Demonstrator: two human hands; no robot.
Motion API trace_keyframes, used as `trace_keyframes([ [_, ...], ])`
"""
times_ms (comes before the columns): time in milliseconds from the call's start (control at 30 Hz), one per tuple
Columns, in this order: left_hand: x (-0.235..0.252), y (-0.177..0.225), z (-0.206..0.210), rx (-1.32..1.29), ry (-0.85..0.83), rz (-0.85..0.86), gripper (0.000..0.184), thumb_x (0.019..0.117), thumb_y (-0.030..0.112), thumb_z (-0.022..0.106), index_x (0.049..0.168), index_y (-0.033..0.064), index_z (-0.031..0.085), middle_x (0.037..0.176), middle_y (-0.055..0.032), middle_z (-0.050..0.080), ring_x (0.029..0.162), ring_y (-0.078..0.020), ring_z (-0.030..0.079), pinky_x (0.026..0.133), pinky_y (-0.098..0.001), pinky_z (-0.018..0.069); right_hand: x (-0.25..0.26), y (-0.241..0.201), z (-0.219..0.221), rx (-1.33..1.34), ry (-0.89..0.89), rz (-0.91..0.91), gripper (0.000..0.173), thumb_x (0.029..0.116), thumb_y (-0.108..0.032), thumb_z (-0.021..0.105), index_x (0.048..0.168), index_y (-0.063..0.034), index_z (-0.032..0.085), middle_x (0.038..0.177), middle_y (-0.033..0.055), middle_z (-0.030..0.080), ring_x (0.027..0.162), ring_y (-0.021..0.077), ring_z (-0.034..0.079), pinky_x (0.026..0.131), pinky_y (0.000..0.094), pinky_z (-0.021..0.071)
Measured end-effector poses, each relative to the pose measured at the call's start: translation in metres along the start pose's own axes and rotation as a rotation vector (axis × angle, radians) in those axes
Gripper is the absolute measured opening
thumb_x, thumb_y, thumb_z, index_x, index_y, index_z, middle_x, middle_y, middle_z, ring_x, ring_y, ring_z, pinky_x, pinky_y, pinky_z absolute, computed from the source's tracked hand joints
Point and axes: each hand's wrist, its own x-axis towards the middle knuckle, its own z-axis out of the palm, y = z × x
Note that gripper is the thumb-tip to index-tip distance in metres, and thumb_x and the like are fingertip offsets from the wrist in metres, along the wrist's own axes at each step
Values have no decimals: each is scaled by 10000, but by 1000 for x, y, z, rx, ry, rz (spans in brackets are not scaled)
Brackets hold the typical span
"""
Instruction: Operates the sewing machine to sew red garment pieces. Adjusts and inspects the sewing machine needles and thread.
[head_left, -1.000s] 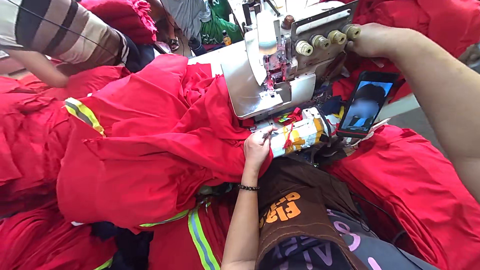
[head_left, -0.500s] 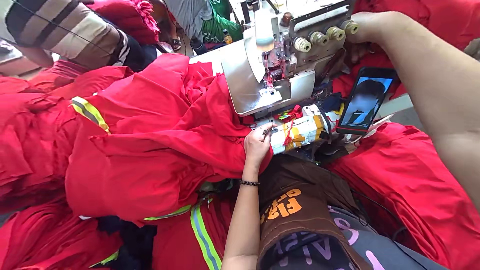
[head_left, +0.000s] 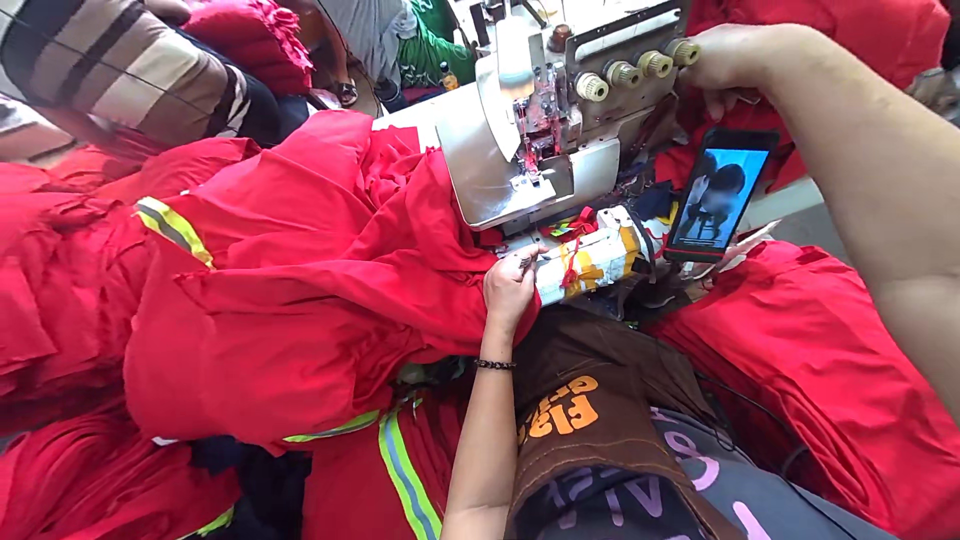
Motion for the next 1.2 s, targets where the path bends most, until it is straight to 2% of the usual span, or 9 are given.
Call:
trace_keyframes([
  [167,-4,2,1,4,0,5,280,972,34,581,1134,150,778,1077,-30,770,979,-166,727,882,-439,574,-2,9,1,158,2,31,312,1125,-152,364,1374,5,468,1022,291,659,673,349,704,642,473,606],
  [267,-16,24,4,83,55,134,247,974,52,578,1080,118,792,952,-65,784,862,-206,753,796,-440,608,-49,13,-5,373,265,35,377,1120,-217,326,1459,-96,435,1159,231,668,705,321,703,657,512,597],
  [333,-27,50,9,130,46,254,259,969,38,570,1056,123,798,912,-67,784,801,-207,747,725,-421,601,-99,10,7,464,490,-78,355,1117,-234,333,1384,-81,509,1049,158,696,642,241,660,597,457,573],
  [467,-42,83,35,166,-192,439,234,936,14,598,1046,112,779,836,-86,744,712,-255,719,634,-435,582,-150,-13,97,603,562,-402,218,1044,-117,527,1166,0,665,1093,156,677,880,223,668,774,436,578],
  [567,-53,88,41,179,-397,548,233,905,1,610,1048,83,775,827,-97,740,711,-262,721,656,-432,584,-140,-29,168,802,351,-397,327,1002,-106,631,1326,-60,625,1214,76,701,1066,142,688,928,381,577],
  [700,-65,87,28,165,-476,478,240,897,-16,602,1044,74,769,846,-99,751,729,-260,732,662,-429,584,-148,-37,198,1119,150,-404,261,1007,-86,595,1260,-54,651,780,-9,683,531,3,518,486,167,418],
  [833,-65,84,13,162,-470,423,229,911,-9,603,1048,71,769,877,-103,754,774,-262,740,708,-436,596,-156,-25,215,1190,234,-512,184,990,-80,566,1097,-52,713,861,-42,664,669,-35,538,619,133,455],
  [1033,-24,101,-14,143,-28,395,146,977,111,658,1056,100,781,1110,-92,748,1080,-235,694,945,-430,551,-160,3,242,1186,278,-389,176,990,-84,563,1077,-53,713,862,-40,670,676,-28,546,620,145,456],
  [1200,8,101,-18,231,-182,676,249,992,-6,569,1153,83,736,1390,-108,650,1420,-313,496,1188,-527,371,-187,27,262,1113,156,-432,204,1004,-123,560,1085,-24,718,952,-9,688,784,-42,574,722,136,480],
])
